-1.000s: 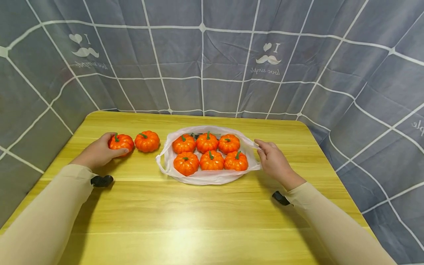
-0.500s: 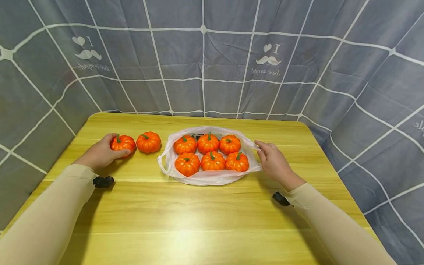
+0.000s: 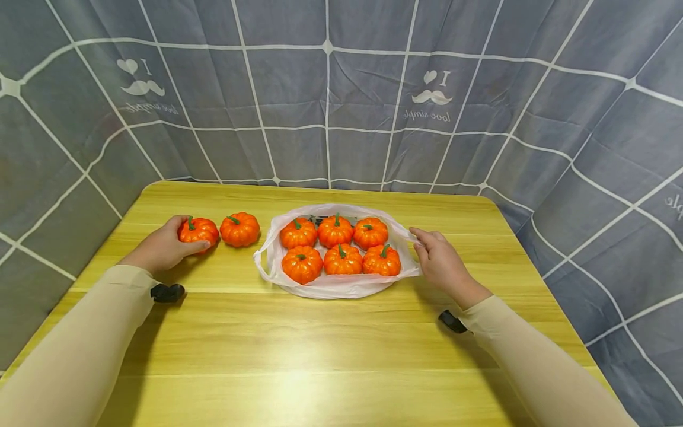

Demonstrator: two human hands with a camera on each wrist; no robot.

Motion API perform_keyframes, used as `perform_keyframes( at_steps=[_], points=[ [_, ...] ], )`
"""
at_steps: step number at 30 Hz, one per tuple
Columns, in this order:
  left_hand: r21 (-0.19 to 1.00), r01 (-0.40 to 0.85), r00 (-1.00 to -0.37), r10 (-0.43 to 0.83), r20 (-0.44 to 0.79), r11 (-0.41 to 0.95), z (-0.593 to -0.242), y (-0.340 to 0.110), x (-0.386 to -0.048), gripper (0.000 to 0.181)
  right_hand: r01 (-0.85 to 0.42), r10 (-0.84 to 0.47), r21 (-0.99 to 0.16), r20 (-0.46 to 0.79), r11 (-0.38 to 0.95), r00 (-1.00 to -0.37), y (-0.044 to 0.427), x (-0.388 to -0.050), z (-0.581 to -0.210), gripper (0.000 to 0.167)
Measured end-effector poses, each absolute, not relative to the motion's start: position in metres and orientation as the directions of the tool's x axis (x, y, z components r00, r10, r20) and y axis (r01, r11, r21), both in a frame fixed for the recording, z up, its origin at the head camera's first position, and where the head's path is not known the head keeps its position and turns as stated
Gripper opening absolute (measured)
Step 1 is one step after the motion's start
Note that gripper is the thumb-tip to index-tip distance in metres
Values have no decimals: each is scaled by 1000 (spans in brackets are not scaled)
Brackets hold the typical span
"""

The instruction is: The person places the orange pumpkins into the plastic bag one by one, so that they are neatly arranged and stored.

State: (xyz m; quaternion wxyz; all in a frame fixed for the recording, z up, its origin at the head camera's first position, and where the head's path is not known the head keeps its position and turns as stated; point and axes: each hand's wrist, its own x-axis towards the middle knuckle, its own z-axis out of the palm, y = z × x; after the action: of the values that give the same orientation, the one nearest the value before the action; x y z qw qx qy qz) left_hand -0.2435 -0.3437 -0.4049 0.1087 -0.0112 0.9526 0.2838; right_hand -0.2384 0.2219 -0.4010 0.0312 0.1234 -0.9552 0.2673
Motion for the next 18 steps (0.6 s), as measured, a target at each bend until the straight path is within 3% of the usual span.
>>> perform_keyframes(
  at_steps=[18],
  points=[
    [539,-85,-976,39,-216,838,-406,-345,-244,105,-250,-213,-501,131,829,-968,220,-237,-401,44]
  ],
)
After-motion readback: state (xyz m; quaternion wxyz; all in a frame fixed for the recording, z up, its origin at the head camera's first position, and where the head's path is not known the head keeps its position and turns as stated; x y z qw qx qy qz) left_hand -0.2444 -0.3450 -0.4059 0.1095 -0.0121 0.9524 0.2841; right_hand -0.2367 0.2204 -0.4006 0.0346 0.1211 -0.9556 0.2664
